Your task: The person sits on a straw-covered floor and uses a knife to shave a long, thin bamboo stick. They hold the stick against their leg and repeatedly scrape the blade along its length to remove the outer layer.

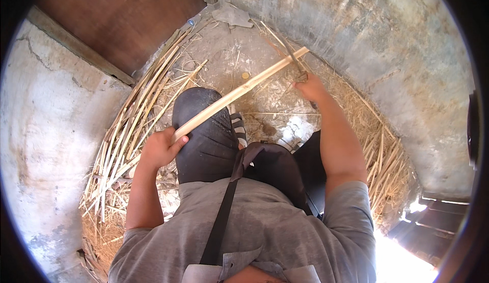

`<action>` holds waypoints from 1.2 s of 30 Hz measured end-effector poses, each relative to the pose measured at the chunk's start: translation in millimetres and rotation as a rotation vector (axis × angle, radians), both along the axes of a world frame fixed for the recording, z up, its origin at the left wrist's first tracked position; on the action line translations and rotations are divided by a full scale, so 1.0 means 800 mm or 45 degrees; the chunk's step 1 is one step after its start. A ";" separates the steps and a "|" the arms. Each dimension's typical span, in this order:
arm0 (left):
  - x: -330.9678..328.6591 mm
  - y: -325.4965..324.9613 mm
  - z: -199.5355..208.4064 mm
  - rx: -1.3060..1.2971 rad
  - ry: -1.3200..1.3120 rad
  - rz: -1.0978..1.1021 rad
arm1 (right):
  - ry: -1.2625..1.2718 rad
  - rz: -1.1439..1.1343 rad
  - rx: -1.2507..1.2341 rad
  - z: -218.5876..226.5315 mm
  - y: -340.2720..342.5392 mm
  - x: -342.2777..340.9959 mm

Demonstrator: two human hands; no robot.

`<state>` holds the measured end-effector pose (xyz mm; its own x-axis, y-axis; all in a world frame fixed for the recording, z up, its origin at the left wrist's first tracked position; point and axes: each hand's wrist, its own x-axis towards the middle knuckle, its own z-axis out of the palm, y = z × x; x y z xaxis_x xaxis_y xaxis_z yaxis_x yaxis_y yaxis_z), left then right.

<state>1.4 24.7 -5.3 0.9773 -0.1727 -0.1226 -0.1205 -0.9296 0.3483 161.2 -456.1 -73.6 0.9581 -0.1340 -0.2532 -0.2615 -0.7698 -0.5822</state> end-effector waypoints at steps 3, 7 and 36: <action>0.004 0.004 0.003 -0.101 0.154 0.049 | -0.023 0.010 0.032 0.022 0.020 -0.016; 0.014 0.013 0.005 -0.236 0.400 0.118 | -0.163 0.681 -0.189 0.043 0.080 -0.039; 0.016 0.010 0.006 -0.179 0.331 0.108 | -0.060 0.137 -0.044 0.018 -0.015 -0.010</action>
